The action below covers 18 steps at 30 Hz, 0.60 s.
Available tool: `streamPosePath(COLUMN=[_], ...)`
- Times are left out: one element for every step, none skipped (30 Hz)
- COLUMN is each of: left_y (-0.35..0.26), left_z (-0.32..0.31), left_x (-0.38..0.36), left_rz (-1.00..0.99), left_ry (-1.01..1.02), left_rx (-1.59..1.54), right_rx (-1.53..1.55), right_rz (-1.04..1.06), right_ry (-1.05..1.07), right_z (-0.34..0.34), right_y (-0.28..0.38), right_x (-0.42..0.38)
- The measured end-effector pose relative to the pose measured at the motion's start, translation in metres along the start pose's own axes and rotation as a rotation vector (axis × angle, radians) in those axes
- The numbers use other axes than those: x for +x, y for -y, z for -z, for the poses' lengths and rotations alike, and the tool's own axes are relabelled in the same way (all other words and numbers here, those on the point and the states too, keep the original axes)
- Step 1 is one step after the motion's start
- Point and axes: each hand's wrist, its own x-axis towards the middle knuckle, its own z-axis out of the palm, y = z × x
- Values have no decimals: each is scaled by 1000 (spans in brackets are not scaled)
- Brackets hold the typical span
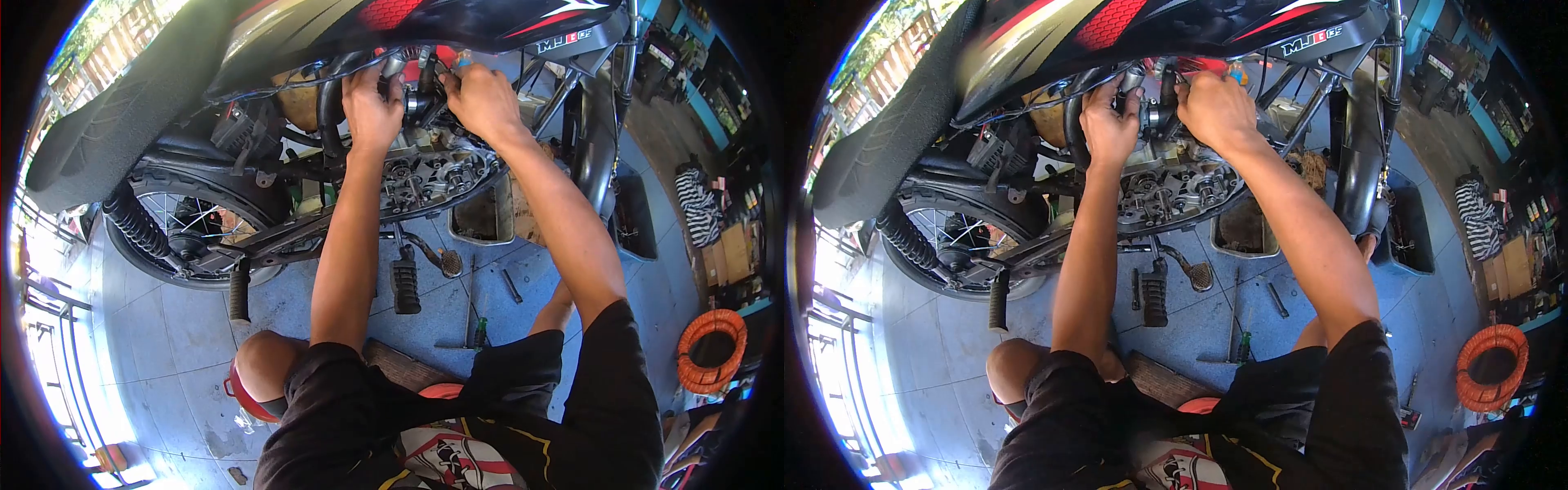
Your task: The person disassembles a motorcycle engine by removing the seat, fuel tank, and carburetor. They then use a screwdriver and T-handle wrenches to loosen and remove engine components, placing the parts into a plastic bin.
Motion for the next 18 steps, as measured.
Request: streamPosePath(left_y=[-1, -3, -4, -4, -5, -5, -5, -6, -2, 0, 1, -1, -4, -7, -9, -10, -12, -12], left_z=[0, -1, -4, -6, -9, -11, -12, -13, -15, -17, -19, -17, -16, -15, -14, -14, -13, -14], left_x=[-2, -4, -5, -7, -9, -9, -7, -6, -7, -6, -7, -6, -5, -3, -1, -2, -2, -2], left_rz=[21, 42, 44, 79, 114, 117, 91, 65, 80, 49, 68, 86, 91, 82, 70, 71, 75, 78], left_ry=[-33, -66, -62, -108, -154, -152, -207, -266, -251, -274, -259, -241, -243, -232, -222, -225, -231, -238], left_rx=[16, 30, 29, 17, 7, 8, -34, -74, -5, -18, -19, -22, -22, 20, 60, 56, 25, -6], right_rx=[3, 2, 1, 0, -2, -9, -16, -15, -14, -14, -2, -4, -33, -63, -68, -53, -40, -46], right_rz=[24, 23, 81, 138, 135, 168, 203, 208, 251, 287, 285, 288, 261, 233, 234, 271, 307, 307], right_ry=[-27, -26, -65, -104, -102, -140, -177, -172, -188, -211, -182, -178, -144, -111, -111, -107, -105, -110], right_z=[-1, -1, -1, -2, -3, -5, -7, -7, -6, -3, 0, 1, 2, 3, 4, 5, 6, 8], right_y=[2, 3, 4, 4, 2, 0, 0, -2, 1, 1, 2, 2, 2, 3, 3, 3, 2, 3], right_x=[1, 2, 3, 4, 6, 8, 10, 10, 12, 13, 12, 12, 12, 11, 11, 12, 13, 13])
